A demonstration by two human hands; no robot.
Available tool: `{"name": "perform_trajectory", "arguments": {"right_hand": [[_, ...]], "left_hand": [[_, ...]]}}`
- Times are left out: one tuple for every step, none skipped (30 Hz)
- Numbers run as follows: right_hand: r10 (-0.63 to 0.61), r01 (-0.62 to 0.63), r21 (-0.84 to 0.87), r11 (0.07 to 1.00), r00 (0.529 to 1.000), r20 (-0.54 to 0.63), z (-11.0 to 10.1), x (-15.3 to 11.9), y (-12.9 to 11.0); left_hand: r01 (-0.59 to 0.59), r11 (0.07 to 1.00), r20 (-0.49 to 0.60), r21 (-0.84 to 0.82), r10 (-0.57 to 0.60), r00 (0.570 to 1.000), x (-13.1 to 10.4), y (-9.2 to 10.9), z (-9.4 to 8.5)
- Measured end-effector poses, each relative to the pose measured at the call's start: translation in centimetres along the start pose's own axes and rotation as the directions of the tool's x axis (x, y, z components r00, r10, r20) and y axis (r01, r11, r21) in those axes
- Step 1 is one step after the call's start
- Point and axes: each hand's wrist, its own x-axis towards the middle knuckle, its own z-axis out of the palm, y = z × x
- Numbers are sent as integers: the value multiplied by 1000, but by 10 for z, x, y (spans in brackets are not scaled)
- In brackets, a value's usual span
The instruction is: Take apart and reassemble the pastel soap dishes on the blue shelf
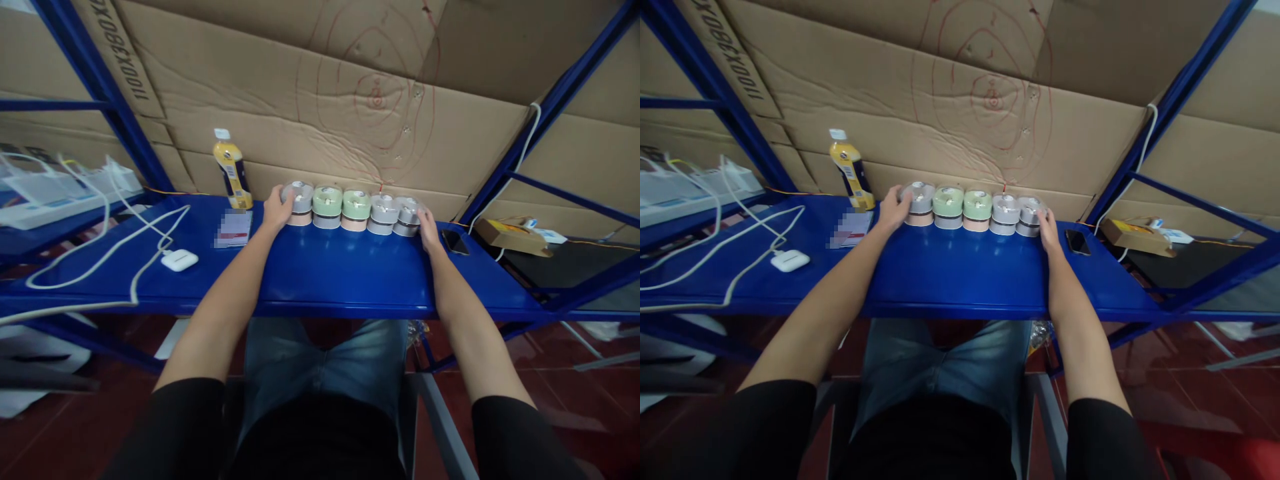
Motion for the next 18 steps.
{"name": "perform_trajectory", "arguments": {"right_hand": [[24,-25,33,999,999,41,4,-2,-3],[36,-41,67,997,996,83,8,-3,-5],[35,-46,93,995,992,122,12,-5,-7],[21,-37,99,994,988,155,16,-6,-9],[11,-28,92,995,984,180,20,-8,-11],[12,-25,68,997,981,195,24,-9,-13],[25,-30,23,999,981,195,29,-10,-15],[46,-39,-40,998,983,175,33,-12,-18],[64,-49,-111,993,988,138,37,-14,-20],[72,-55,-180,982,993,93,41,-16,-24],[62,-49,-239,970,997,50,44,-18,-27],[39,-31,-289,957,999,21,48,-20,-30],[11,-8,-330,944,1000,8,51,-21,-34],[-11,14,-365,931,1000,10,53,-23,-37],[-26,32,-397,917,999,19,55,-25,-40],[-35,45,-428,903,999,31,57,-26,-42],[-39,53,-458,887,998,38,58,-27,-44],[-42,57,-488,871,998,42,59,-28,-46]], "left_hand": [[17,1000,-22,0,-17,1000,3,-3,-4],[34,999,-41,2,-34,999,5,-6,-8],[52,999,-59,5,-51,997,7,-10,-12],[67,998,-76,8,-67,995,9,-14,-17],[80,997,-91,11,-78,993,11,-17,-22],[88,996,-102,13,-87,991,12,-21,-27],[94,996,-106,14,-92,990,14,-24,-32],[94,996,-105,12,-92,990,14,-27,-36],[90,996,-101,9,-88,991,15,-29,-39],[84,996,-98,4,-83,992,15,-31,-40],[77,997,-97,-1,-77,992,16,-32,-41],[70,998,-99,-6,-70,993,16,-32,-41],[62,998,-103,-11,-63,993,16,-33,-41],[56,998,-106,-18,-58,993,15,-33,-40],[53,998,-107,-24,-55,993,15,-32,-39],[52,998,-108,-28,-55,993,15,-32,-38],[56,998,-111,-28,-58,992,15,-31,-37],[63,998,-117,-24,-65,991,14,-31,-36]]}}
